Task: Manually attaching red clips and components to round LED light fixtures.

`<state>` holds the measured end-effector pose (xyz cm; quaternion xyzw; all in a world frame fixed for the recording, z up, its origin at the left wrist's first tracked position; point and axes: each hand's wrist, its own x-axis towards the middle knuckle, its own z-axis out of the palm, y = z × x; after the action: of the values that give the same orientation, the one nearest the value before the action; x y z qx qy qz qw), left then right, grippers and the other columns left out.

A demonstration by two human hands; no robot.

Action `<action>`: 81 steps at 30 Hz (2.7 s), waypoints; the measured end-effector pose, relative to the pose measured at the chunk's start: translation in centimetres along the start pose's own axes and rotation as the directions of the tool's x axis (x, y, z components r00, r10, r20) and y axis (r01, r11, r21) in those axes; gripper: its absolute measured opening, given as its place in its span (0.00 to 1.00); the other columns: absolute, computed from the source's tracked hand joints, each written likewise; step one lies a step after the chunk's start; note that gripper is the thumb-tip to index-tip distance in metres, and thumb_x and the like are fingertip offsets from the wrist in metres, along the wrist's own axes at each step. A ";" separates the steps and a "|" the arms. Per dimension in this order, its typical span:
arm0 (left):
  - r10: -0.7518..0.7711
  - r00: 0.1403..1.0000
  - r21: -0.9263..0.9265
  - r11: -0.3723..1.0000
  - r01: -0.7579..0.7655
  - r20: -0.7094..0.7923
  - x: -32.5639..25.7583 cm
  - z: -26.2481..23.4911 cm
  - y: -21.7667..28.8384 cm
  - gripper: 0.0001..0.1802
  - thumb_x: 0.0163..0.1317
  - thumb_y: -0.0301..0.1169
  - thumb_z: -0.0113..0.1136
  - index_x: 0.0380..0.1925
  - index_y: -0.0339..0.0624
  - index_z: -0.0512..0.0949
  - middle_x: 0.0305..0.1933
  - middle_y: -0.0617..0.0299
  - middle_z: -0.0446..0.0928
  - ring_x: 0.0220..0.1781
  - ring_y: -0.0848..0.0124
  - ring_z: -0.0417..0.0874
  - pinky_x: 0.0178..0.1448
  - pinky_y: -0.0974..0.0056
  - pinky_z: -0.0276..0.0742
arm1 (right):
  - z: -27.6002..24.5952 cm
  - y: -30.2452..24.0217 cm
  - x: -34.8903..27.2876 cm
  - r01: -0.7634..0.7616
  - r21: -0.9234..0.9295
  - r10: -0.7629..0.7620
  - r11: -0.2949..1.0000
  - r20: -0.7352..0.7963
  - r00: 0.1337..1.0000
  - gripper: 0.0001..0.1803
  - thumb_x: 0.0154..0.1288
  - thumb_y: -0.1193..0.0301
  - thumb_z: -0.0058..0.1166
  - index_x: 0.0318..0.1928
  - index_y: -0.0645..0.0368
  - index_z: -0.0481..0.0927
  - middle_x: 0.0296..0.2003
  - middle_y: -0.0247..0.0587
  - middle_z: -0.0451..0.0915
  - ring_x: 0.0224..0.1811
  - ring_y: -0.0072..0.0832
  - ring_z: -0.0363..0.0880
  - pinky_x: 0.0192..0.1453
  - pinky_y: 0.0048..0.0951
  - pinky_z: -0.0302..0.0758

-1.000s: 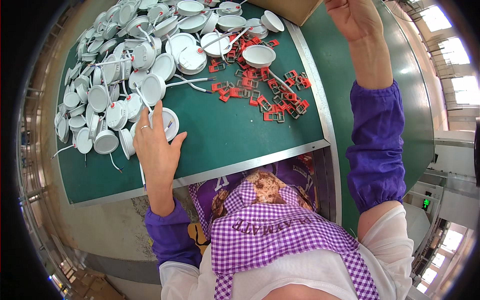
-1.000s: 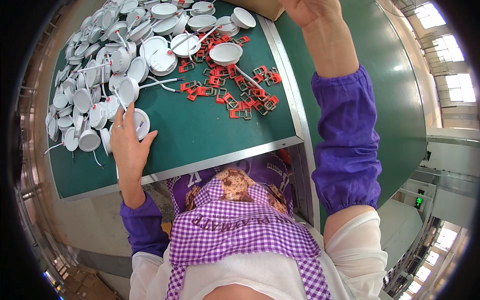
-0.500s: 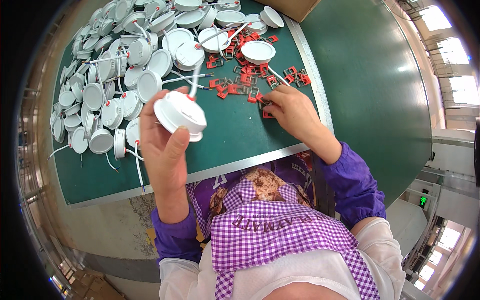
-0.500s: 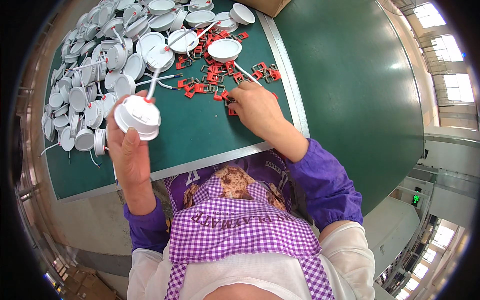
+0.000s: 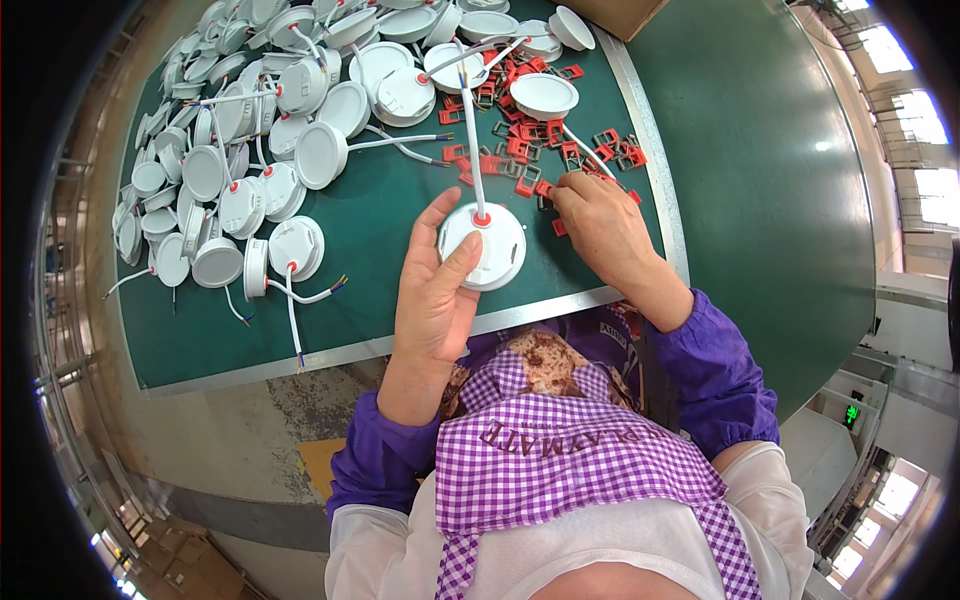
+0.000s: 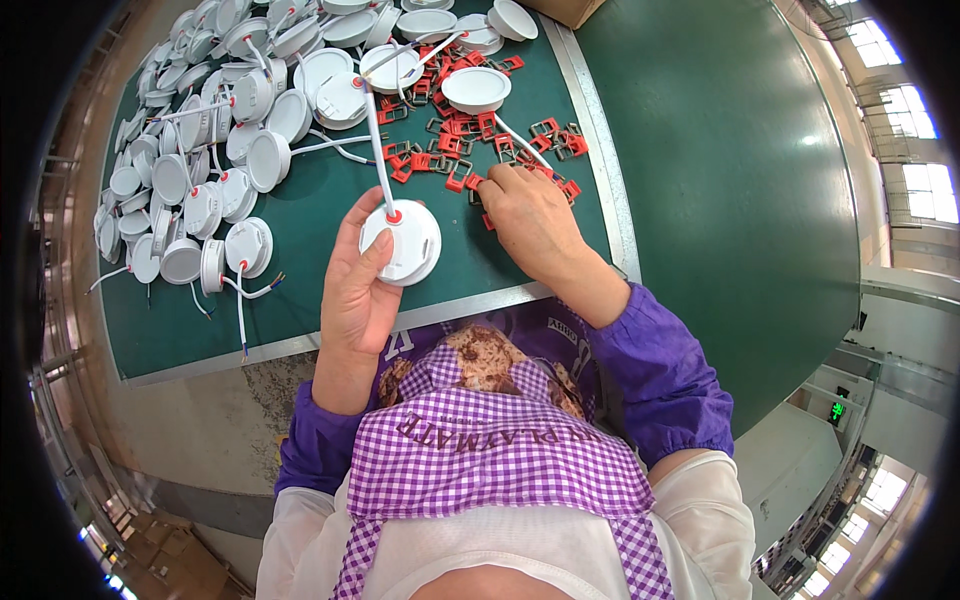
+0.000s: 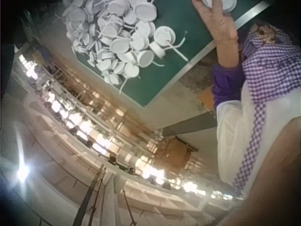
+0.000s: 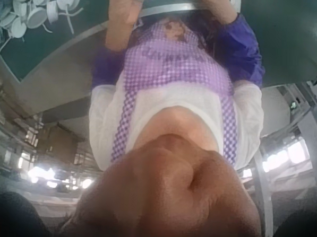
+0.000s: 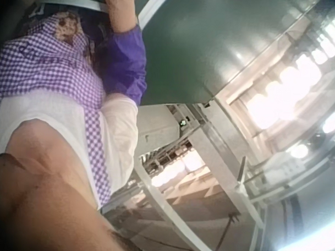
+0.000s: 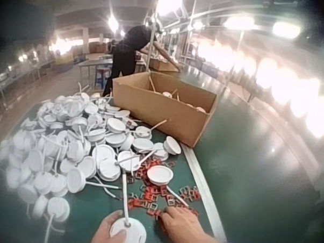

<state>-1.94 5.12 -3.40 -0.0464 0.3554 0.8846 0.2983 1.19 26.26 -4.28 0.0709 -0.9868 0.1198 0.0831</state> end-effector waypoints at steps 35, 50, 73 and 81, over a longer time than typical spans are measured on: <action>0.402 0.913 0.256 0.892 -0.371 -0.077 -0.1 0.5 -1.7 0.16 0.58 0.19 0.65 0.42 0.38 0.69 0.41 0.60 0.77 0.41 0.76 0.79 0.45 0.71 0.78 | -1.3 -7.4 -0.1 -0.186 0.756 0.405 0.627 -0.112 0.907 0.05 0.60 0.78 0.59 0.37 0.64 0.78 0.25 0.45 0.81 0.27 0.29 0.84 0.29 0.27 0.76; 0.464 0.886 0.412 0.810 -0.418 -0.013 0.9 -1.1 -2.3 0.16 0.60 0.20 0.64 0.45 0.36 0.69 0.48 0.58 0.75 0.48 0.75 0.77 0.51 0.70 0.76 | -1.1 -7.9 1.0 -0.232 0.780 0.445 0.581 -0.067 0.893 0.03 0.62 0.79 0.57 0.34 0.65 0.76 0.25 0.48 0.81 0.27 0.31 0.84 0.30 0.29 0.76; 0.219 0.974 0.159 0.965 -0.208 -0.058 -1.5 1.2 0.0 0.16 0.60 0.18 0.62 0.48 0.35 0.71 0.47 0.57 0.78 0.47 0.71 0.80 0.54 0.65 0.77 | -3.4 -6.5 0.0 -0.283 0.854 0.390 0.437 0.103 0.915 0.24 0.58 0.75 0.63 0.55 0.64 0.73 0.37 0.49 0.83 0.30 0.28 0.84 0.33 0.28 0.78; 0.128 0.990 0.124 0.985 -0.119 -0.066 -0.7 0.7 -0.2 0.18 0.61 0.20 0.62 0.50 0.36 0.71 0.48 0.58 0.77 0.48 0.72 0.79 0.54 0.66 0.77 | -2.7 -5.3 0.4 -0.401 0.888 0.315 0.225 0.323 0.892 0.21 0.64 0.75 0.59 0.56 0.67 0.71 0.38 0.45 0.83 0.34 0.25 0.84 0.37 0.24 0.80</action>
<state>-1.15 5.40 -2.80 -0.0390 0.4208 0.8762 0.2318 2.04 21.74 -0.40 -0.1179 -0.7215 0.6811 -0.0399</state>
